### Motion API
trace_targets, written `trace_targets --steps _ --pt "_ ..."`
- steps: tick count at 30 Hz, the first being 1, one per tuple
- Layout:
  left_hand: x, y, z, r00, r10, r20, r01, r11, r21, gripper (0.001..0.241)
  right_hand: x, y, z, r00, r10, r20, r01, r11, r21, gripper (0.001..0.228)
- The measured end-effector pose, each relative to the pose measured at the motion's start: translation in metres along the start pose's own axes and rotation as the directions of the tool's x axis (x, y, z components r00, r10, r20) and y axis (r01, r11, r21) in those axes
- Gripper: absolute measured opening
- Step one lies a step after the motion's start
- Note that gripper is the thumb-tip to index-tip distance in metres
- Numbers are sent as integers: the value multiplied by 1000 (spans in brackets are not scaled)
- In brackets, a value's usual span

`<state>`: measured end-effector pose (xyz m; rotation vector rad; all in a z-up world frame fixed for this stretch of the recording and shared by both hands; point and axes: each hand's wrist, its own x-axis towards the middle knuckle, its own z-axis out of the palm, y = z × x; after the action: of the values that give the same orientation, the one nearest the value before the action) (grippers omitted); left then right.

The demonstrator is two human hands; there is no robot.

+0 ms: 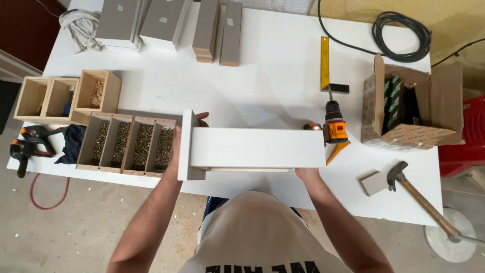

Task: Attaching metal drawer slides to a wooden drawer box using a power drill and screws on a workbench.

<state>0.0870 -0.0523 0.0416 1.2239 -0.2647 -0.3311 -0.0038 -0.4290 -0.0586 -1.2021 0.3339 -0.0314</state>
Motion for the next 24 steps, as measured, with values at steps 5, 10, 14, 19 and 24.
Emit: trace_targets --steps 5,10,14,19,24 --pt "-6 -34 -12 999 -47 -26 50 991 126 94 11 71 -53 982 -84 170 80 996 27 59" --pt "-11 -27 3 990 -126 -60 132 986 103 89 -35 42 -3 964 -233 127 220 969 109 60" --pt "-9 -36 -3 984 -166 -69 172 981 94 90 -38 59 -10 965 -232 123 213 965 154 56" --pt "-7 -53 -8 984 -162 -71 166 984 67 87 -30 85 -31 968 -195 160 154 959 237 54" --pt "-2 -67 -16 991 -124 -51 128 988 86 85 -25 83 -27 969 -184 164 133 952 277 59"
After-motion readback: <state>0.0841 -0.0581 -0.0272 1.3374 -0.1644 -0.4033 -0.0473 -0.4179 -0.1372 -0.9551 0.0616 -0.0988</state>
